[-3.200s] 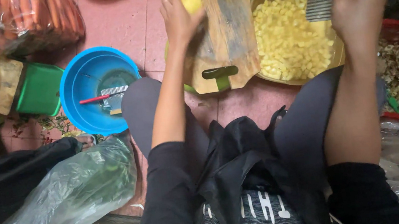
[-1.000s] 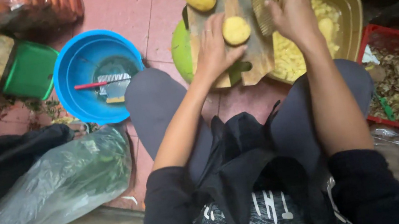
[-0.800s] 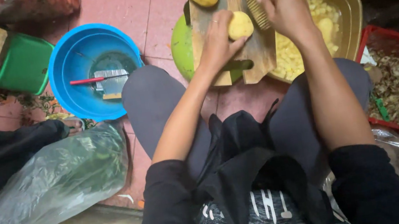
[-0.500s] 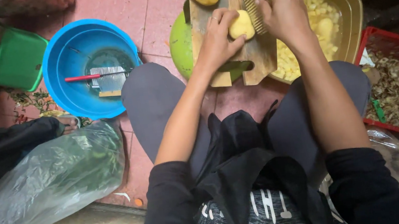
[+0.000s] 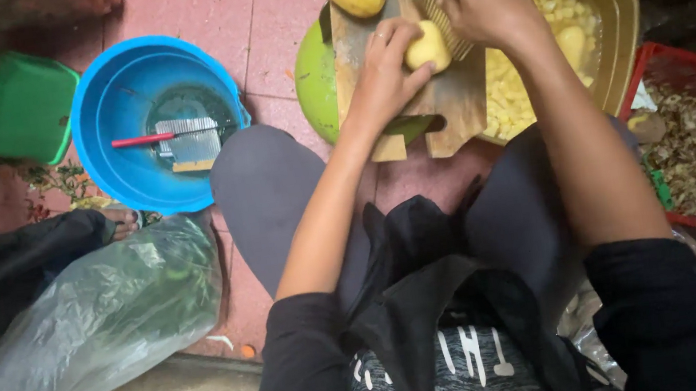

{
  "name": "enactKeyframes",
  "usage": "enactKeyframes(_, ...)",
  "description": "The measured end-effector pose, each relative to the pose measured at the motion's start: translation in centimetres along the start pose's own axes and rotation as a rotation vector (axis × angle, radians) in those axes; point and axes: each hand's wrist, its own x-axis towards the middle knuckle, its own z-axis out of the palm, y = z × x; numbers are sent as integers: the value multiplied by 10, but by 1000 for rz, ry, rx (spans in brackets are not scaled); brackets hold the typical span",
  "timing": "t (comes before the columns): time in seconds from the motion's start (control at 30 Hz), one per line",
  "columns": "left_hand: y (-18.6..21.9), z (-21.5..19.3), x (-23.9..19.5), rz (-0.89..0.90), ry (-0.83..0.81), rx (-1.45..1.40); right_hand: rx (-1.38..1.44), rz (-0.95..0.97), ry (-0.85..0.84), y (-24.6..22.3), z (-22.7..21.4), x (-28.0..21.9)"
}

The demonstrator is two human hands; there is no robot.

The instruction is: Slicing peeled potatoes into wavy chips using a manual slicer and a knife on a wooden board.

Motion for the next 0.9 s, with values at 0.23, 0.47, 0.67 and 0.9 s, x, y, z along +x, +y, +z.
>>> enactKeyframes(0.23,4,-9,-9,-11,19,-9,48,-81,104,1,14,-13)
enactKeyframes(0.47,-5,3,-18,-19,22,28,14,-38,68,6,53,-15)
enactKeyframes(0.67,-4,-2,-19,-27,19,22,100,-123,289,20,66,-29)
enactKeyframes(0.9,-29,41,-4,-51,-22,292,352,36,96,40,38,-28)
